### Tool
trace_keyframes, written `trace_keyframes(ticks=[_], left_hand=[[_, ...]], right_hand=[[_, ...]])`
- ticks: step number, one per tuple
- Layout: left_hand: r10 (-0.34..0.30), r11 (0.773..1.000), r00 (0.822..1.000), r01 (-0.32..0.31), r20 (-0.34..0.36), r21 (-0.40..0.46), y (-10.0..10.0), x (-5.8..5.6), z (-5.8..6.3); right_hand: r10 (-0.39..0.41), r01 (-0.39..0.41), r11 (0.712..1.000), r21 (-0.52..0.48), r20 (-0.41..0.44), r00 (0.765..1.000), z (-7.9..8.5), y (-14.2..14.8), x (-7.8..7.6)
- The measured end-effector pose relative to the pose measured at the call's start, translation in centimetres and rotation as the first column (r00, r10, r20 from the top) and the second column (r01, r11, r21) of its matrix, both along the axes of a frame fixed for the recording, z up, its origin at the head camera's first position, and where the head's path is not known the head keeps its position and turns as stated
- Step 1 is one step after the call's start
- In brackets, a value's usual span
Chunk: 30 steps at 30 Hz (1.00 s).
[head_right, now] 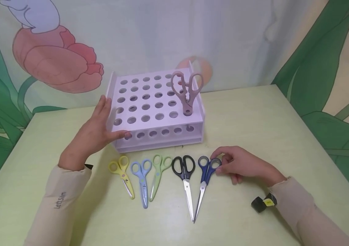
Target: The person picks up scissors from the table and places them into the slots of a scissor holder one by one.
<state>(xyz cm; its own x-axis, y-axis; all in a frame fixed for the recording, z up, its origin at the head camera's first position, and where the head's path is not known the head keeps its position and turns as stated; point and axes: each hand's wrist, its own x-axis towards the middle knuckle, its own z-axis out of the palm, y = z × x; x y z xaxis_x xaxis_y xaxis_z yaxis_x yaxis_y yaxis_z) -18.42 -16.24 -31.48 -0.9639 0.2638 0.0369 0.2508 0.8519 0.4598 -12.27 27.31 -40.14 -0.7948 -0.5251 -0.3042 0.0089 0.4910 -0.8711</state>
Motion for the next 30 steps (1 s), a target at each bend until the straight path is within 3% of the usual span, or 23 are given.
trace_keyframes(ticks=[6, 14, 18, 23, 25, 30], left_hand=[[0.013, 1.0, 1.0, -0.013, 0.006, -0.006, 0.0, 0.1, -0.1], [0.001, 1.0, 0.999, -0.002, -0.035, -0.02, -0.1, 0.2, -0.1], [0.006, 1.0, 0.999, -0.007, -0.054, -0.019, -0.1, 0.2, -0.1], [0.021, 1.0, 0.998, -0.022, -0.052, -0.014, 0.0, 0.3, 0.0], [0.025, 1.0, 0.999, -0.026, -0.048, -0.013, 0.1, 0.3, 0.0], [0.034, 0.999, 0.999, -0.035, -0.032, -0.02, 0.2, 0.3, 0.2]], right_hand=[[0.019, -0.013, 0.985, -0.17, 0.035, 0.999, -0.5, 0.7, -0.4], [0.005, 0.011, 0.923, -0.385, 0.04, 0.999, -0.4, 1.0, -0.7], [-0.047, 0.073, 0.867, -0.492, 0.066, 0.997, 0.0, 1.0, -0.8], [-0.078, 0.116, 0.765, -0.633, 0.087, 0.993, 1.0, 0.5, -0.6], [-0.1, 0.127, 0.748, -0.651, 0.078, 0.992, 1.5, 0.2, -0.6], [-0.172, 0.162, 0.743, -0.65, 0.049, 0.984, 2.7, -0.5, -0.2]])
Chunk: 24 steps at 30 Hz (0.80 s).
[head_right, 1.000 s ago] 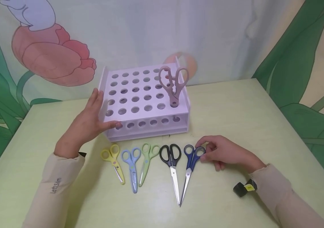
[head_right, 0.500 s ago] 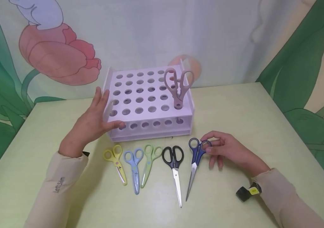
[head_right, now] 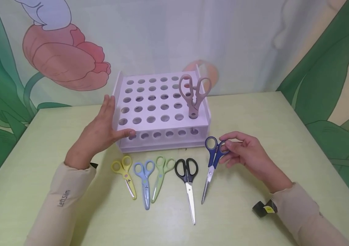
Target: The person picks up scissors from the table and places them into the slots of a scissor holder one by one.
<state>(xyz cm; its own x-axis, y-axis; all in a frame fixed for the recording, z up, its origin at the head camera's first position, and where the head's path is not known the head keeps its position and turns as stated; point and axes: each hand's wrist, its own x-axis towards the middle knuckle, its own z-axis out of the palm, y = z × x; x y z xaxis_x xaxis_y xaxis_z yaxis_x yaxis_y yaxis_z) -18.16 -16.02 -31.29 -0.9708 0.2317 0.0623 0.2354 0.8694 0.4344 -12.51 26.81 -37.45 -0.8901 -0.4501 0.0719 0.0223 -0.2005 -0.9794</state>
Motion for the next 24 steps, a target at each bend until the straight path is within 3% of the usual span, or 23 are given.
trace_keyframes(ticks=[12, 24], left_hand=[[0.044, 0.999, 0.998, -0.044, 0.042, -0.006, 0.1, 0.2, 0.1], [0.037, 0.999, 0.998, -0.037, 0.048, -0.005, 0.2, 0.2, 0.2]], right_hand=[[-0.162, 0.167, 0.985, 0.035, -0.106, 0.981, 4.7, -2.0, 0.5], [-0.211, 0.221, 0.975, 0.01, -0.256, 0.943, 7.5, -3.9, 0.2]])
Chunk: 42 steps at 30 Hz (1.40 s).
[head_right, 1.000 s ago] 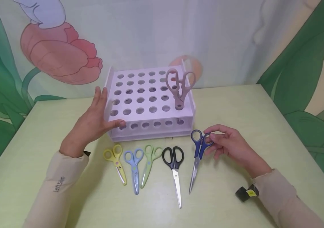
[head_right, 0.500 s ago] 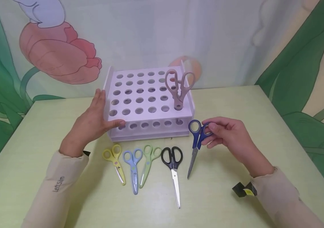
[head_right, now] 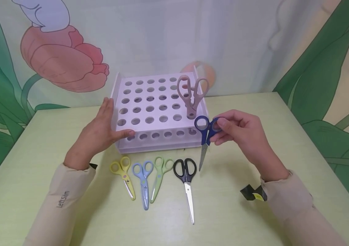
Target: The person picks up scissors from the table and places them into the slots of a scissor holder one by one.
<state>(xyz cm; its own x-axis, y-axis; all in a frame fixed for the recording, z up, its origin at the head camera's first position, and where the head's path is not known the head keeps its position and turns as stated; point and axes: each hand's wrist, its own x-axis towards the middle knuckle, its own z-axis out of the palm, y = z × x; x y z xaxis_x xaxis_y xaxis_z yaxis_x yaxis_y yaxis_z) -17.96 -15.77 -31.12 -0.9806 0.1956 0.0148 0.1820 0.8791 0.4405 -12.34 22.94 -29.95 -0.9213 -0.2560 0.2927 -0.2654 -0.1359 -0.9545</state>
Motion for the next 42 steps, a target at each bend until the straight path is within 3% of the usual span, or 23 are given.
trace_keyframes(ticks=[12, 18, 27, 42], left_hand=[[0.001, 1.0, 1.0, -0.001, -0.007, -0.007, 0.0, 0.1, 0.0], [-0.004, 1.0, 1.0, 0.004, -0.013, -0.01, 0.0, 0.0, -0.2], [-0.01, 1.0, 1.0, 0.01, -0.005, 0.004, 0.0, 0.0, -0.2], [-0.003, 1.0, 1.0, 0.003, -0.004, 0.003, 0.0, 0.0, -0.2]], right_hand=[[-0.014, 0.007, 0.996, -0.093, -0.07, 0.997, 2.2, -2.0, -0.6], [-0.063, 0.051, 0.991, -0.121, -0.096, 0.993, 3.4, -3.4, -1.1], [-0.016, -0.025, 0.964, -0.264, -0.152, 0.988, 5.0, -5.0, -2.1], [-0.133, 0.088, 0.981, -0.174, -0.268, 0.954, 5.2, -8.8, -3.2]])
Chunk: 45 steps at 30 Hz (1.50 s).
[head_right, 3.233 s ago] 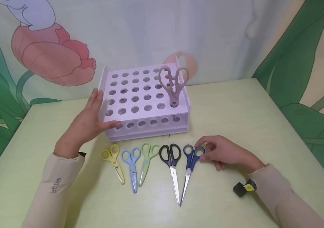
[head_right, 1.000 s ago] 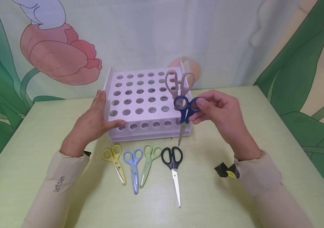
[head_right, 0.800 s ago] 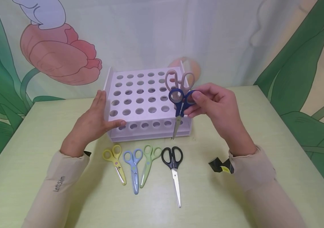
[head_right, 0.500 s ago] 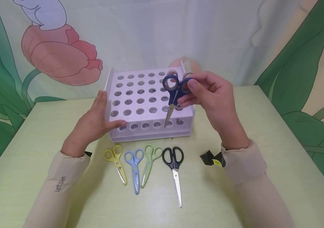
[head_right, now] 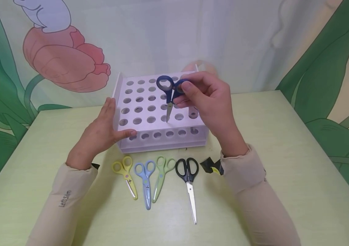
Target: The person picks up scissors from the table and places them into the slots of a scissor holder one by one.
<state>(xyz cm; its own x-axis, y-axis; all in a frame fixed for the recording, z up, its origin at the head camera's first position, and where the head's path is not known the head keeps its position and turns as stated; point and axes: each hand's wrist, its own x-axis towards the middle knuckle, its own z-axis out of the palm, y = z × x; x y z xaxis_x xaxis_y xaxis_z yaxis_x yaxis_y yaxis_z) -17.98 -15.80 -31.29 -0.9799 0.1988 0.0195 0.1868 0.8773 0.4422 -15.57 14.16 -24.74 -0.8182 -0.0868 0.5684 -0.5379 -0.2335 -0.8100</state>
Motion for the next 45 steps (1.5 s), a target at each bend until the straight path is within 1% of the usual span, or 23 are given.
trace_keyframes(ticks=[8, 14, 18, 22, 24, 27, 31, 34, 39, 45], left_hand=[[0.002, 1.0, 1.0, -0.002, 0.006, 0.005, -0.1, 0.1, -0.1], [0.005, 1.0, 1.0, -0.005, 0.011, 0.005, -0.3, 0.1, -0.2], [0.01, 1.0, 1.0, -0.01, 0.02, 0.012, -0.4, 0.1, -0.4], [0.013, 1.0, 1.0, -0.014, 0.025, 0.013, -0.5, 0.2, -0.5], [0.012, 1.0, 1.0, -0.012, 0.022, 0.013, -0.5, 0.2, -0.5], [0.006, 1.0, 1.0, -0.006, 0.015, 0.013, -0.4, 0.2, -0.5], [0.003, 1.0, 1.0, -0.003, 0.013, 0.012, -0.3, 0.1, -0.4], [0.003, 1.0, 1.0, -0.003, 0.013, 0.008, -0.2, 0.1, -0.4], [0.005, 1.0, 1.0, -0.005, 0.015, 0.003, -0.1, 0.1, -0.4], [0.002, 1.0, 1.0, -0.002, 0.015, 0.004, -0.1, -0.1, 0.1]], right_hand=[[-0.007, 0.007, 1.0, -0.001, 0.002, 1.0, -0.3, -0.4, 0.0], [0.013, -0.013, 1.0, 0.001, 0.003, 1.0, -0.6, -0.8, -0.1], [0.009, -0.012, 0.997, 0.074, 0.037, 0.999, -1.0, -1.2, -0.4], [-0.017, 0.005, 0.984, 0.178, 0.066, 0.998, -1.4, -1.5, -0.7], [-0.043, 0.025, 0.975, 0.221, 0.075, 0.996, -1.6, -1.6, -0.7], [-0.093, 0.064, 0.955, 0.288, 0.086, 0.992, -1.9, -1.8, -0.7], [-0.164, 0.118, 0.914, 0.388, 0.089, 0.982, -2.4, -2.0, -0.8], [-0.21, 0.155, 0.871, 0.465, 0.068, 0.975, -2.9, -2.2, -0.9], [-0.26, 0.2, 0.809, 0.553, 0.031, 0.965, -3.7, -2.4, -1.4], [-0.293, 0.233, 0.773, 0.59, 0.006, 0.956, -4.2, -2.6, -1.8]])
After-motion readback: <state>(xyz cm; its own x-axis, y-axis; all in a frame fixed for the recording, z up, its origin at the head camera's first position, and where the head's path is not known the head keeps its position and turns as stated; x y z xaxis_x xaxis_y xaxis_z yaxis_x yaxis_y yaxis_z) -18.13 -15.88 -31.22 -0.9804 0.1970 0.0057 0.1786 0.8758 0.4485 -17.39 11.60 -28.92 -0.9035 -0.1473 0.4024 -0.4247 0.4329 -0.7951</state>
